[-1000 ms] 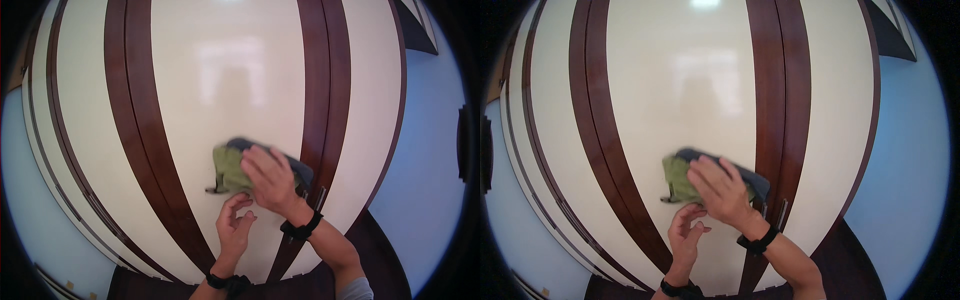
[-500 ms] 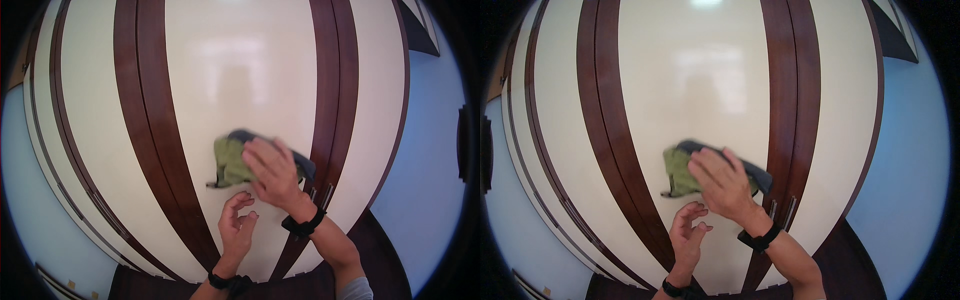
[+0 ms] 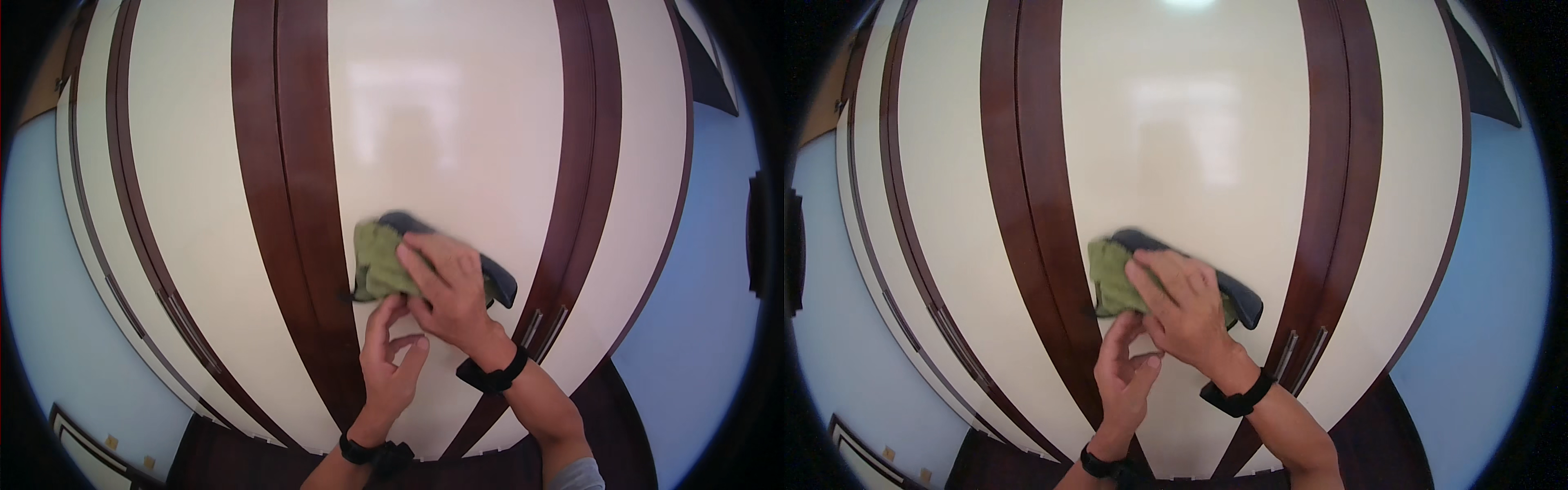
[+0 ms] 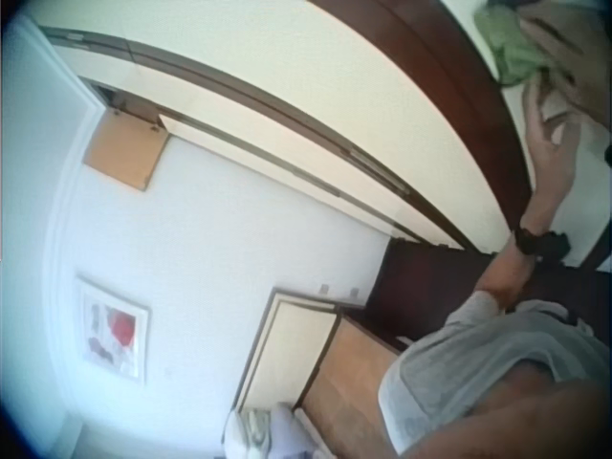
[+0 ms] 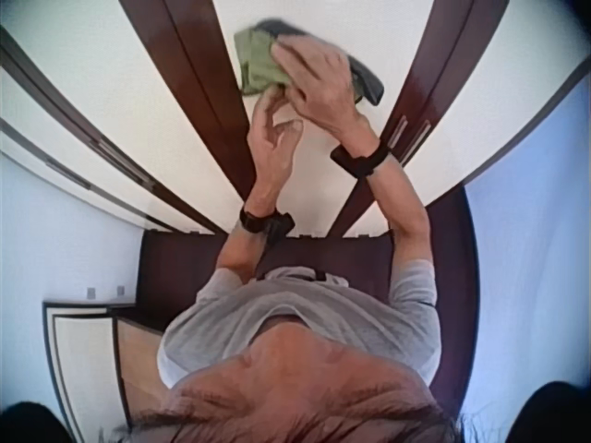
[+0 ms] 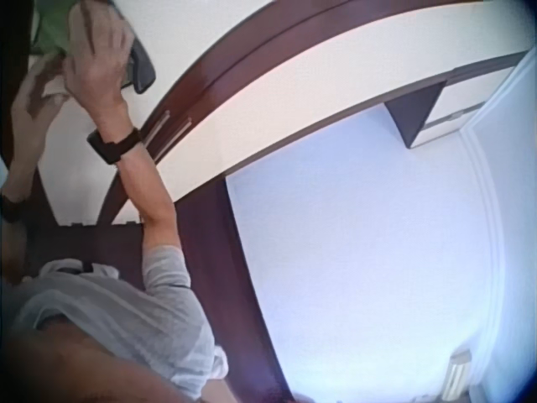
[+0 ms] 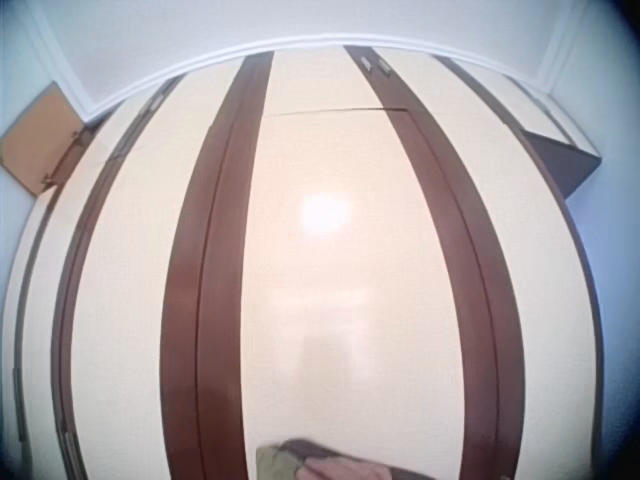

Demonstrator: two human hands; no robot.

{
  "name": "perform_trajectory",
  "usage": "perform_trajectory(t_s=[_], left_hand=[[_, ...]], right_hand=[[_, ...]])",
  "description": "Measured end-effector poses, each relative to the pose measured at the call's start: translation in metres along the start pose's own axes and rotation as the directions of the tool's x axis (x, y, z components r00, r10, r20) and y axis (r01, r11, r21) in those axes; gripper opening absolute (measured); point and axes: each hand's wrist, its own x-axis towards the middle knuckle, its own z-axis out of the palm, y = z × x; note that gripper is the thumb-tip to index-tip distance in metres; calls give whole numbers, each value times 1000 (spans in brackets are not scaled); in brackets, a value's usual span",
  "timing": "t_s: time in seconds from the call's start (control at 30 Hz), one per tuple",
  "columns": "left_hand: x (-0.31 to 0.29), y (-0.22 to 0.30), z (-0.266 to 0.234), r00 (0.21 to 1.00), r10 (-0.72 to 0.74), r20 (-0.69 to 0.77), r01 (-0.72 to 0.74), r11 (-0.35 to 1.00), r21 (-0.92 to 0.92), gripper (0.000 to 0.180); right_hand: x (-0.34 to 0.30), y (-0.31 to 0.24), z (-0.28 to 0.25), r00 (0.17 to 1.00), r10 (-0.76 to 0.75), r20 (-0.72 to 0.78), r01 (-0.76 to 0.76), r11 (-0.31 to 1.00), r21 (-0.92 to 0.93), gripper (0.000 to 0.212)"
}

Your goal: Cleaning the handles and surface of a wooden closet with a green cloth.

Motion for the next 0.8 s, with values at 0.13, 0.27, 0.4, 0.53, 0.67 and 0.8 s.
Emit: perform_trajectory(t_s=[0.13, 0.27, 0.4, 0.53, 0.67, 0.8], left_hand=[[15, 21, 4, 991, 103, 87, -108, 993, 52, 88], [-17, -5, -12, 997, 36, 67, -46, 987, 155, 93], [-23, -7, -24, 999, -39, -16, 40, 995, 89, 88], [21, 25, -34, 990, 133, 35, -138, 969, 207, 83], [38, 29, -45, 944, 317, 90, -326, 858, 397, 78], [1, 5, -68, 955, 298, -3, -261, 842, 472, 77]], right_hand=[[5, -2, 11, 993, 59, -104, -61, 998, -16, 70], [-32, -31, 29, 999, 49, 13, -50, 996, 73, 67], [-36, -32, 34, 996, -9, 88, -5, 988, 154, 67], [11, -37, 35, 996, 67, -53, -59, 988, 142, 71], [21, -50, 43, 991, 118, -62, -109, 986, 129, 73], [-25, -80, 64, 991, 137, -4, -133, 973, 190, 70]])
